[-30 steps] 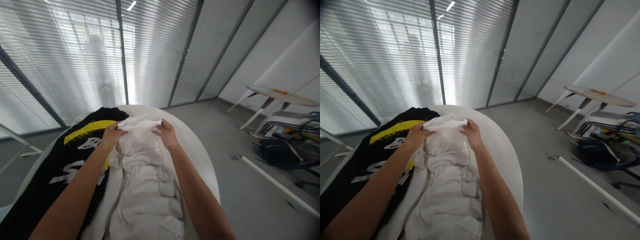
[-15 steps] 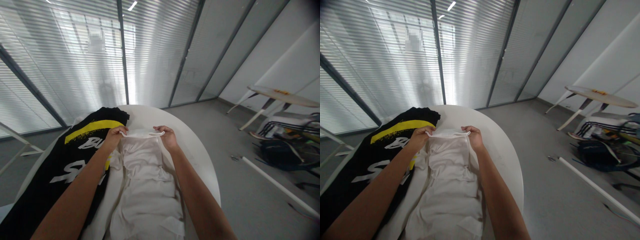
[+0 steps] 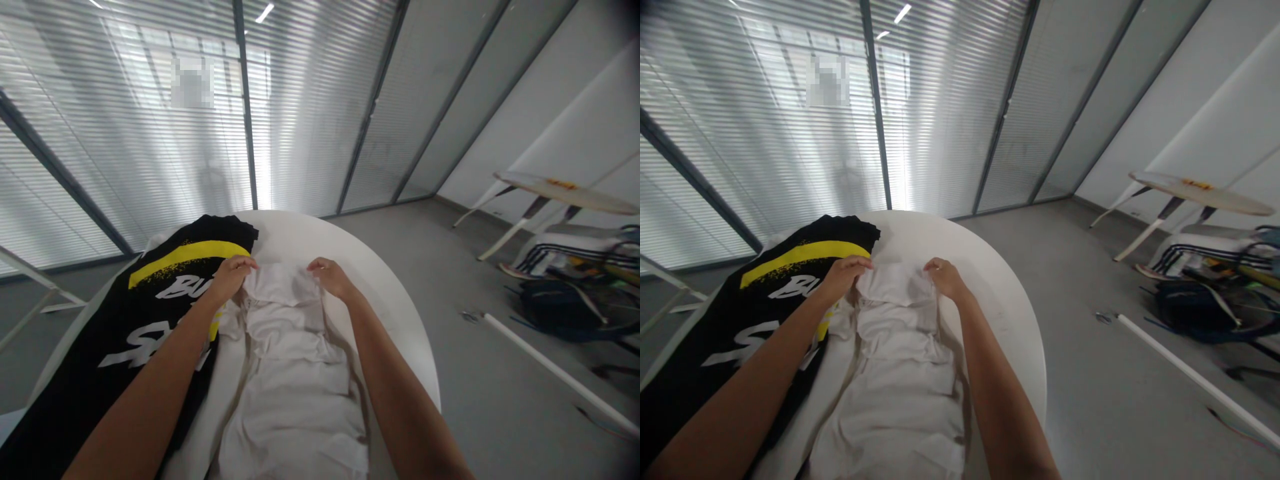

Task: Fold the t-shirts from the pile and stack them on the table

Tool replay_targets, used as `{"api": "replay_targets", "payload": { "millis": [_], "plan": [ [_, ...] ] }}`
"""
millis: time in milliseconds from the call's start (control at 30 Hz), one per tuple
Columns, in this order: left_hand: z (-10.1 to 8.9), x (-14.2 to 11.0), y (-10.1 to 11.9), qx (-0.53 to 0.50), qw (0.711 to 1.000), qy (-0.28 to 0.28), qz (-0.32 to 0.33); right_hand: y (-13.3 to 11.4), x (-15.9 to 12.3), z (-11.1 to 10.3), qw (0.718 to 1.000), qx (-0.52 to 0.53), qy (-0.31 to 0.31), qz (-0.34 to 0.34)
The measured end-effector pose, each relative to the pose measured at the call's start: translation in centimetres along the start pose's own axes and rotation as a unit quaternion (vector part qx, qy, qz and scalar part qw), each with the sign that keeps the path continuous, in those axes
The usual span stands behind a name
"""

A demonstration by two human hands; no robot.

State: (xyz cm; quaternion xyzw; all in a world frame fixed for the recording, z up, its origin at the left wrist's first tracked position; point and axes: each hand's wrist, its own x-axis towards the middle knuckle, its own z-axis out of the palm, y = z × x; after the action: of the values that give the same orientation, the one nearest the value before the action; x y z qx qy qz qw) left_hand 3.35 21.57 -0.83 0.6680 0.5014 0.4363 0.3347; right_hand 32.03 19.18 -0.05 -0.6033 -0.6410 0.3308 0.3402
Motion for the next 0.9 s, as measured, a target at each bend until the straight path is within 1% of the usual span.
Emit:
{"api": "replay_targets", "payload": {
  "millis": [67, 167, 267, 367, 400, 467, 533, 633, 700, 733, 800, 900],
  "plan": [
    [0.3, 0.1, -0.2, 0.033, 0.999, 0.012, -0.033, -0.1, -0.2, 0.4, 0.997, -0.073, 0.003, -0.006],
    [0.6, 0.2, -0.7, 0.047, 0.998, 0.009, -0.044, -0.2, -0.5, 0.9, 0.990, -0.134, -0.038, -0.020],
    [0.5, 0.1, -0.9, 0.028, 0.999, 0.018, -0.031, -0.5, -0.7, 0.8, 0.986, -0.151, -0.070, -0.023],
    [0.3, 0.1, -0.9, 0.011, 0.999, 0.012, -0.050, -0.7, -0.8, 0.4, 0.986, -0.136, -0.098, 0.010],
    [0.3, 0.1, -0.7, 0.026, 0.998, 0.002, -0.057, -0.8, -0.8, 0.2, 0.985, -0.136, -0.108, 0.018],
    [0.5, 0.0, -0.3, 0.094, 0.994, -0.016, -0.058, -0.9, -0.8, 0.0, 0.979, -0.164, -0.120, 0.021],
    [0.8, -0.3, 0.3, 0.191, 0.980, -0.019, -0.052, -0.9, -0.7, 0.1, 0.971, -0.212, -0.109, 0.015],
    [1.5, -0.8, 1.0, 0.324, 0.942, 0.005, -0.087, -1.0, -0.7, 0.8, 0.965, -0.256, -0.059, 0.014],
    [1.8, -1.1, 1.2, 0.376, 0.920, -0.005, -0.110, -1.4, -1.0, 1.5, 0.964, -0.266, -0.031, 0.006],
    [1.9, -1.3, 1.2, 0.388, 0.915, -0.015, -0.112, -1.6, -1.2, 1.8, 0.962, -0.272, -0.028, 0.000],
    [1.9, -1.3, 1.1, 0.388, 0.915, -0.026, -0.108, -2.1, -1.6, 2.5, 0.956, -0.292, -0.039, 0.002],
    [1.5, -1.0, 1.0, 0.331, 0.938, -0.021, -0.102, -2.6, -2.1, 3.4, 0.945, -0.321, -0.050, 0.038]
  ]
}}
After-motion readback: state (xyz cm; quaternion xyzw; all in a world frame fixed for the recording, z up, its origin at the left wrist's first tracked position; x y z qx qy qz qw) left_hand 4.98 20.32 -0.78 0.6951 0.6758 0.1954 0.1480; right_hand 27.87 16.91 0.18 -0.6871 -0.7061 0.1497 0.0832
